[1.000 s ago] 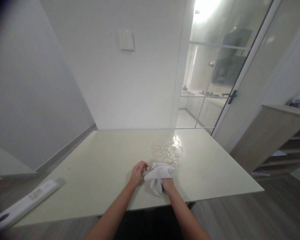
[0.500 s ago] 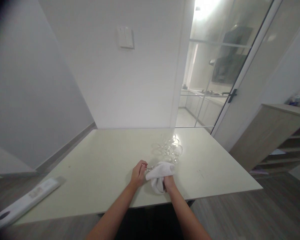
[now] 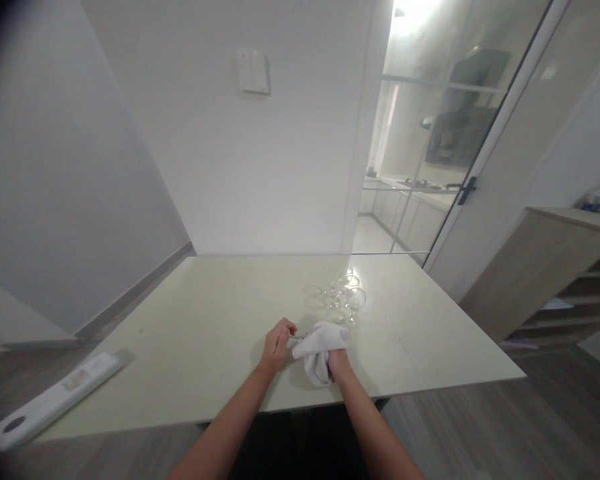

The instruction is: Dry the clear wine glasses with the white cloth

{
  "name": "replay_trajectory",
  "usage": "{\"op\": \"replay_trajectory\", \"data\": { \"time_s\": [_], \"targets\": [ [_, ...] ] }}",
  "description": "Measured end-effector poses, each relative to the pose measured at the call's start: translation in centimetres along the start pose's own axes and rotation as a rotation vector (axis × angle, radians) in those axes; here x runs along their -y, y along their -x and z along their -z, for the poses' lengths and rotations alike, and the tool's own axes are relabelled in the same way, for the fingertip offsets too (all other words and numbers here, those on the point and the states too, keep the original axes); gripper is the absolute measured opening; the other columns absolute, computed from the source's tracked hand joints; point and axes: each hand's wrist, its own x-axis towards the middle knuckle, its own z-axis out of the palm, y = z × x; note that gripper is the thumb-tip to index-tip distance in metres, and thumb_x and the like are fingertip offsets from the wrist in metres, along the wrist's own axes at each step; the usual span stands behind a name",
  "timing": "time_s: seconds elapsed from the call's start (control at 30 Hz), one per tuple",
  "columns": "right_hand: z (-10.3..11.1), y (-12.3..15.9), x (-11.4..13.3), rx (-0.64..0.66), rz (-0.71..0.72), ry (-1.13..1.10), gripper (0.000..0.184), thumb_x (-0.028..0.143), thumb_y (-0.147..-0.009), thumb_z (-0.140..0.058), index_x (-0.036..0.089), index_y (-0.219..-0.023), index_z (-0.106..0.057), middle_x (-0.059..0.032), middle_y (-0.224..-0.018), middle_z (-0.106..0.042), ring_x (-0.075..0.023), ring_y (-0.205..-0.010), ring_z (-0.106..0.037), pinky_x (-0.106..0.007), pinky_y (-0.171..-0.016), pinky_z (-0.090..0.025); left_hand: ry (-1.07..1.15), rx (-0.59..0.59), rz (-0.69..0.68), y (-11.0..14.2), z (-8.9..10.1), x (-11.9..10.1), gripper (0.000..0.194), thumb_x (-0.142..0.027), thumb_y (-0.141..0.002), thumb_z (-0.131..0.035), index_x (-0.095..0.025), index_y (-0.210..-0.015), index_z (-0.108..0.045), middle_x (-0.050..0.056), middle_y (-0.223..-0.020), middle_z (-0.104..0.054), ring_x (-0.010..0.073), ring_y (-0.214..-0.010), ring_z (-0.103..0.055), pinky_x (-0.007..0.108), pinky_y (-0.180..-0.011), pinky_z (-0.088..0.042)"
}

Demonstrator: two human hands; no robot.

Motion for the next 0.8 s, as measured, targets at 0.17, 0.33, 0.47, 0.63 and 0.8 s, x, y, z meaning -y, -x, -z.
{"op": "replay_trajectory", "data": {
  "time_s": [0.17, 0.33, 0.47, 0.63, 0.8],
  "targets": [
    [-0.3, 0.9, 1.0, 0.090, -0.020, 0.089, 0.051, 0.052, -0.061, -0.074, 0.022, -0.103, -0.067, -0.0115, -0.114, -0.067, -0.0296, -0.118, -0.054, -0.048, -0.112, -0.026, 0.124, -0.102, 0.300, -0.9, -0.3, 1.0, 0.047, -0.049, -0.093, -0.027, -0.017, -0.076, -0.057, 0.002, -0.064, -0.052, 0.0142, -0.059, -0.047, 0.026, -0.057, -0.038],
    [-0.6, 1.2, 2.1, 0.207, 0.046, 0.111, 0.053, 0.036, -0.063, -0.077, 0.024, -0.112, -0.064, -0.0079, -0.123, -0.063, -0.0288, -0.115, -0.056, -0.047, -0.109, -0.032, 0.218, -0.141, 0.387, -1.3, -0.6, 1.8, 0.051, -0.055, -0.091, -0.029, -0.016, -0.072, -0.058, 0.002, -0.060, -0.051, 0.0134, -0.056, -0.046, 0.025, -0.053, -0.037],
    [-0.5, 1.0, 2.0, 0.180, 0.062, 0.095, 0.048, 0.036, -0.066, -0.074, 0.023, -0.111, -0.063, -0.0083, -0.121, -0.064, -0.0260, -0.112, -0.057, -0.046, -0.108, -0.033, 0.133, -0.076, 0.321, -0.9, -0.5, 1.3, 0.049, -0.051, -0.093, -0.028, -0.017, -0.074, -0.058, 0.002, -0.063, -0.051, 0.0146, -0.060, -0.048, 0.026, -0.057, -0.039],
    [-0.6, 0.6, 1.4, 0.092, 0.089, 0.112, 0.044, 0.041, -0.066, -0.072, 0.022, -0.105, -0.065, -0.0092, -0.114, -0.066, -0.0254, -0.110, -0.057, -0.046, -0.108, -0.033, 0.000, -0.018, 0.187, -0.2, -0.1, 0.2, 0.044, -0.044, -0.095, -0.026, -0.018, -0.076, -0.056, 0.001, -0.063, -0.049, 0.0157, -0.063, -0.049, 0.027, -0.062, -0.039],
    [-0.6, 0.4, 0.9, -0.007, 0.020, 0.065, 0.042, 0.054, -0.077, -0.056, 0.020, -0.099, -0.068, -0.0095, -0.105, -0.070, -0.0251, -0.112, -0.057, -0.046, -0.107, -0.032, -0.019, -0.008, 0.137, -0.1, -0.2, 0.1, 0.044, -0.044, -0.095, -0.026, -0.019, -0.076, -0.056, 0.002, -0.064, -0.048, 0.0159, -0.062, -0.048, 0.028, -0.062, -0.038]
  ]
}}
